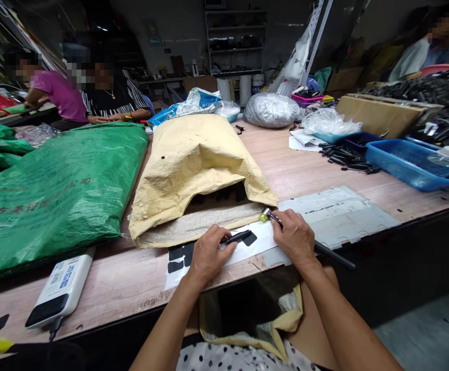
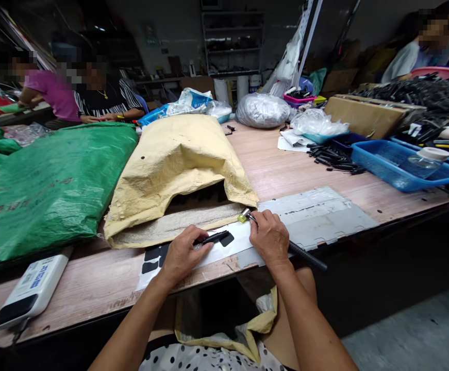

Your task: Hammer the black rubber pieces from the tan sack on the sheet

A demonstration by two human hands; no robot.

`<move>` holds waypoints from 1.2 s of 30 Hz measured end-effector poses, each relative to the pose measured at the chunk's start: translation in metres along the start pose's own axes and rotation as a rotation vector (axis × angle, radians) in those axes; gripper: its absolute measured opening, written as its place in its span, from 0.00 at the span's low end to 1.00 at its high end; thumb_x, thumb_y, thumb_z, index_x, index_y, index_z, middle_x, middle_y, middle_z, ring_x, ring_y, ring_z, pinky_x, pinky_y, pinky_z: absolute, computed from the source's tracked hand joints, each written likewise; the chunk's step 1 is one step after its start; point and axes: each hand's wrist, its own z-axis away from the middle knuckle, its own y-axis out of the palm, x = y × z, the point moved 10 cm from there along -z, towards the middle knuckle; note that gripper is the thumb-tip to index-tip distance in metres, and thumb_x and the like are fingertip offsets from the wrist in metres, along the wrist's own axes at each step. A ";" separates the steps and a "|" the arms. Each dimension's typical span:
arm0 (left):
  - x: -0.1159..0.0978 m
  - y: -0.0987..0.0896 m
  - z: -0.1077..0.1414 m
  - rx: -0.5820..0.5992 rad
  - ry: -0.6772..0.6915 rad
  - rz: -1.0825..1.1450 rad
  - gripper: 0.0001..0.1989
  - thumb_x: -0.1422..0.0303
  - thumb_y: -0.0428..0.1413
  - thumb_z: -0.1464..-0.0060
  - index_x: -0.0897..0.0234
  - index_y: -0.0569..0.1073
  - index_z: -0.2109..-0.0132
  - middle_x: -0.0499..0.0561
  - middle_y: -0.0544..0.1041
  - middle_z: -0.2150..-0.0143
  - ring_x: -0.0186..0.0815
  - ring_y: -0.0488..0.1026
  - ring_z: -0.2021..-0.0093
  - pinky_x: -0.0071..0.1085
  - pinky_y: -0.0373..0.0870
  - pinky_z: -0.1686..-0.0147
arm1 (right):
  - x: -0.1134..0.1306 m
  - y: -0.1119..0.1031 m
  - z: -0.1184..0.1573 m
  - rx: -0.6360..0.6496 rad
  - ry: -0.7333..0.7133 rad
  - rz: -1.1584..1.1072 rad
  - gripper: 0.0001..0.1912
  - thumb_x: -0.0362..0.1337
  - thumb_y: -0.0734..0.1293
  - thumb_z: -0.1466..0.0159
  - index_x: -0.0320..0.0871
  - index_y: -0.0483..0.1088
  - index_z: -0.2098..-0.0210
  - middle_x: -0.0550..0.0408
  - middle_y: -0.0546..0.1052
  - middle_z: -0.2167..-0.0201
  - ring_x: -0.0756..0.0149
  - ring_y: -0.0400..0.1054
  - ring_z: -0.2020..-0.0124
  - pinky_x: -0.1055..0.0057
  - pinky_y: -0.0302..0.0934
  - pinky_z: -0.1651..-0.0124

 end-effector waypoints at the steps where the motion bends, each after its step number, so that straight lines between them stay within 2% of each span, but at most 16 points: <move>1: 0.003 0.001 -0.001 -0.012 -0.012 0.021 0.06 0.67 0.61 0.44 0.59 0.76 0.58 0.47 0.75 0.61 0.36 0.74 0.61 0.31 0.68 0.59 | -0.001 0.001 0.000 0.002 -0.006 -0.001 0.11 0.37 0.64 0.33 0.47 0.74 0.52 0.53 0.75 0.61 0.62 0.65 0.59 0.67 0.56 0.58; 5: 0.009 0.004 -0.002 -0.025 -0.026 0.090 0.07 0.69 0.63 0.46 0.59 0.77 0.59 0.46 0.75 0.63 0.34 0.73 0.65 0.30 0.67 0.62 | 0.001 -0.001 -0.002 0.009 -0.063 -0.026 0.12 0.35 0.62 0.32 0.45 0.75 0.52 0.52 0.76 0.62 0.61 0.67 0.58 0.67 0.58 0.57; 9: 0.011 0.001 -0.002 -0.021 -0.057 0.145 0.06 0.70 0.65 0.49 0.60 0.79 0.62 0.46 0.76 0.66 0.33 0.72 0.67 0.29 0.65 0.65 | 0.010 -0.021 -0.002 -0.034 -0.056 -0.148 0.15 0.35 0.60 0.30 0.44 0.73 0.48 0.51 0.77 0.61 0.60 0.71 0.58 0.66 0.62 0.55; 14: 0.010 -0.001 -0.002 -0.050 -0.057 0.184 0.06 0.72 0.65 0.51 0.61 0.79 0.64 0.46 0.75 0.68 0.33 0.71 0.67 0.29 0.64 0.66 | 0.056 -0.043 0.010 0.038 -0.154 -0.534 0.14 0.36 0.61 0.30 0.47 0.73 0.48 0.50 0.79 0.57 0.60 0.73 0.55 0.64 0.67 0.51; 17: 0.011 -0.002 -0.002 -0.065 -0.044 0.203 0.06 0.73 0.65 0.51 0.61 0.80 0.64 0.46 0.74 0.68 0.33 0.71 0.67 0.29 0.64 0.66 | 0.081 -0.048 0.017 0.096 -0.225 -0.613 0.14 0.35 0.60 0.30 0.47 0.72 0.47 0.50 0.79 0.57 0.62 0.73 0.56 0.64 0.68 0.53; 22: 0.010 -0.002 -0.002 -0.062 -0.027 0.224 0.05 0.74 0.65 0.51 0.62 0.80 0.64 0.47 0.74 0.68 0.33 0.70 0.67 0.29 0.64 0.65 | 0.096 -0.050 0.025 0.060 -0.267 -0.615 0.16 0.32 0.61 0.30 0.46 0.70 0.45 0.50 0.78 0.57 0.63 0.71 0.56 0.66 0.67 0.52; 26: 0.008 -0.005 -0.001 -0.086 -0.013 0.225 0.04 0.75 0.64 0.51 0.63 0.79 0.67 0.46 0.72 0.70 0.32 0.69 0.68 0.28 0.63 0.66 | 0.104 -0.031 0.032 0.181 -0.285 -0.497 0.15 0.32 0.60 0.30 0.46 0.71 0.46 0.52 0.77 0.61 0.63 0.71 0.58 0.67 0.66 0.54; 28: 0.009 -0.004 -0.002 -0.086 -0.021 0.221 0.04 0.75 0.64 0.51 0.62 0.79 0.67 0.46 0.72 0.70 0.32 0.69 0.68 0.28 0.63 0.66 | 0.103 -0.029 0.032 0.191 -0.274 -0.451 0.15 0.32 0.60 0.30 0.46 0.72 0.47 0.52 0.77 0.62 0.63 0.71 0.59 0.68 0.65 0.55; 33: 0.012 -0.001 -0.003 -0.058 -0.061 0.210 0.05 0.72 0.65 0.51 0.62 0.80 0.65 0.47 0.74 0.68 0.33 0.70 0.68 0.28 0.64 0.66 | 0.092 -0.043 0.026 0.093 -0.237 -0.473 0.16 0.34 0.59 0.29 0.46 0.71 0.45 0.51 0.77 0.60 0.63 0.70 0.57 0.67 0.65 0.53; 36: 0.013 -0.001 -0.003 -0.062 -0.077 0.182 0.04 0.72 0.64 0.51 0.61 0.79 0.65 0.47 0.74 0.68 0.33 0.70 0.68 0.28 0.64 0.66 | 0.092 -0.036 0.029 0.136 -0.240 -0.435 0.15 0.34 0.59 0.29 0.46 0.72 0.46 0.51 0.77 0.61 0.63 0.71 0.58 0.68 0.64 0.54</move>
